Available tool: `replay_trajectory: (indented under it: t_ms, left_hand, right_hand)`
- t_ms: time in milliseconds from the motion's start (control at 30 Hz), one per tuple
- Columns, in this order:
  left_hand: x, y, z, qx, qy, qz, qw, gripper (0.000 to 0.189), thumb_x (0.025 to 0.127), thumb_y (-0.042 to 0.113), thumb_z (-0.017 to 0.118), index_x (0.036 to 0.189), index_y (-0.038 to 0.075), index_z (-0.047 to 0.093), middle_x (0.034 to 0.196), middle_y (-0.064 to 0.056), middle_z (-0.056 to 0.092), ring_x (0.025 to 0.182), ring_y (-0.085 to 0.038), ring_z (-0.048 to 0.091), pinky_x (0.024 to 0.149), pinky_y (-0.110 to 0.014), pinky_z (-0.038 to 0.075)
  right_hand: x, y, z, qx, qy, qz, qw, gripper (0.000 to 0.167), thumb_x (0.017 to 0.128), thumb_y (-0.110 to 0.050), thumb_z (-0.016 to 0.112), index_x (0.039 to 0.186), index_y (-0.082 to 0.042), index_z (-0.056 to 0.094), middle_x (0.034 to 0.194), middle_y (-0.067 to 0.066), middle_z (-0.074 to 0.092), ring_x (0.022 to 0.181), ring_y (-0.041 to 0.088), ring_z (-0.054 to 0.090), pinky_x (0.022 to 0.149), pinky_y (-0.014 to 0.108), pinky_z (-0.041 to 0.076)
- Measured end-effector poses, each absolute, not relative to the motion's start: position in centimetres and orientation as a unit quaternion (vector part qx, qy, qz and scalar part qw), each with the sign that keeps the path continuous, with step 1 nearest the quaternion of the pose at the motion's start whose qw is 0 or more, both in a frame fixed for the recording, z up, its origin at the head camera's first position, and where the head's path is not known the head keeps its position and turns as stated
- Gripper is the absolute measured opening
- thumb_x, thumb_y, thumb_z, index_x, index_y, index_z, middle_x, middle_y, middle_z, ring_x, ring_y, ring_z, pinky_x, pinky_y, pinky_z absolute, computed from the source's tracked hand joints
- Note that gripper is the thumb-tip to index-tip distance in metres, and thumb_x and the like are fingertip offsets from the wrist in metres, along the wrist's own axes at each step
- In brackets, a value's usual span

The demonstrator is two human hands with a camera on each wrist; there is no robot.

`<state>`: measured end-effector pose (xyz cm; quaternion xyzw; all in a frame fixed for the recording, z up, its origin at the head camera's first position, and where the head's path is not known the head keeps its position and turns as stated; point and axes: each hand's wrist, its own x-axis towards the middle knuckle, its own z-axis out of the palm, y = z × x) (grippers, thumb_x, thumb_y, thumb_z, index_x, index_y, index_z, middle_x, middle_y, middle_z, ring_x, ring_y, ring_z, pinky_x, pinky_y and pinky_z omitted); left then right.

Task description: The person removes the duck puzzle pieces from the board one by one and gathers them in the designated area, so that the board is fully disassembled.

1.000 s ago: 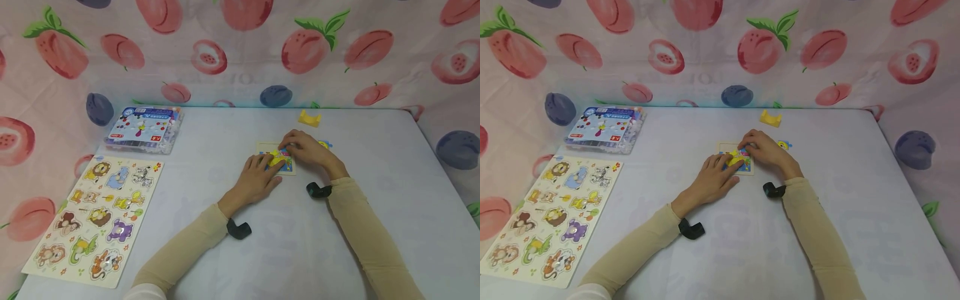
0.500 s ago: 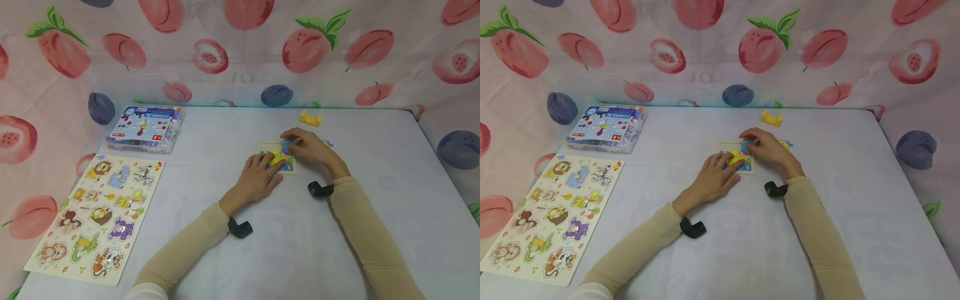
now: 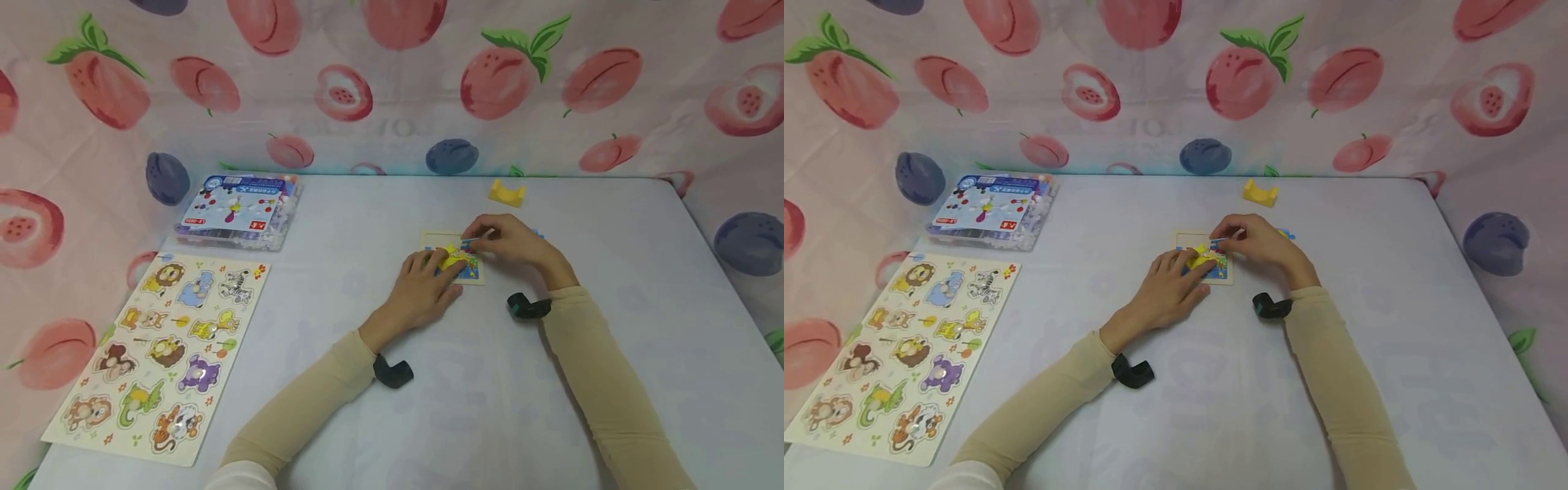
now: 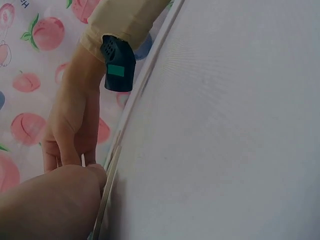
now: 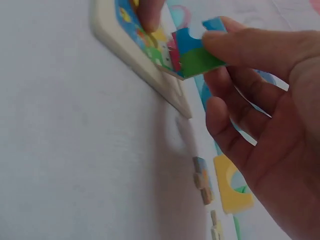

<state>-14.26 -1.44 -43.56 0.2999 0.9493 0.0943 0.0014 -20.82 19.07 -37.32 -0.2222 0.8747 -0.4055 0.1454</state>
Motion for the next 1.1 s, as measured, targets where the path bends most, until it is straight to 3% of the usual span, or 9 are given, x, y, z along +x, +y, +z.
replay_trajectory:
  t_ms: [200, 400, 900, 1100]
  left_hand:
    - [-14.3, -1.5, -43.8, 0.294, 0.951, 0.095, 0.003, 0.049, 0.101, 0.047, 0.031, 0.147, 0.032, 0.033, 0.147, -0.004, 0.031, 0.135, -0.026, 0.027, 0.114, -0.043, 0.020]
    - [-14.2, -1.7, -43.9, 0.291, 0.952, 0.100, 0.009, 0.048, 0.100, 0.046, 0.033, 0.146, 0.032, 0.033, 0.147, -0.004, 0.031, 0.135, -0.026, 0.026, 0.114, -0.043, 0.020]
    - [-14.4, -1.4, -43.8, 0.300, 0.948, 0.108, -0.008, 0.048, 0.100, 0.046, 0.033, 0.146, 0.030, 0.035, 0.147, -0.006, 0.034, 0.136, -0.027, 0.027, 0.113, -0.043, 0.021]
    - [-14.5, -1.4, -43.8, 0.299, 0.948, 0.107, -0.013, 0.048, 0.100, 0.046, 0.034, 0.146, 0.030, 0.036, 0.146, -0.006, 0.035, 0.135, -0.027, 0.028, 0.113, -0.043, 0.021]
  right_hand:
    - [-21.7, 19.8, -38.9, -0.229, 0.880, -0.392, 0.139, 0.013, 0.088, -0.011, 0.066, 0.101, -0.007, 0.066, 0.097, 0.007, 0.065, 0.089, 0.016, 0.056, 0.081, 0.028, 0.045]
    - [-22.5, 20.4, -40.5, -0.243, 0.883, -0.390, 0.094, 0.011, 0.087, -0.017, 0.069, 0.097, -0.013, 0.068, 0.093, 0.004, 0.065, 0.084, 0.012, 0.054, 0.075, 0.022, 0.043]
    - [-22.5, 20.0, -41.1, -0.302, 0.874, -0.378, 0.030, 0.009, 0.085, -0.009, 0.069, 0.092, -0.008, 0.064, 0.088, 0.004, 0.062, 0.080, 0.010, 0.052, 0.072, 0.025, 0.045]
    - [-22.3, 19.0, -40.6, -0.258, 0.903, -0.341, 0.035, 0.008, 0.084, -0.010, 0.066, 0.091, -0.010, 0.061, 0.086, 0.005, 0.061, 0.078, 0.016, 0.052, 0.068, 0.026, 0.043]
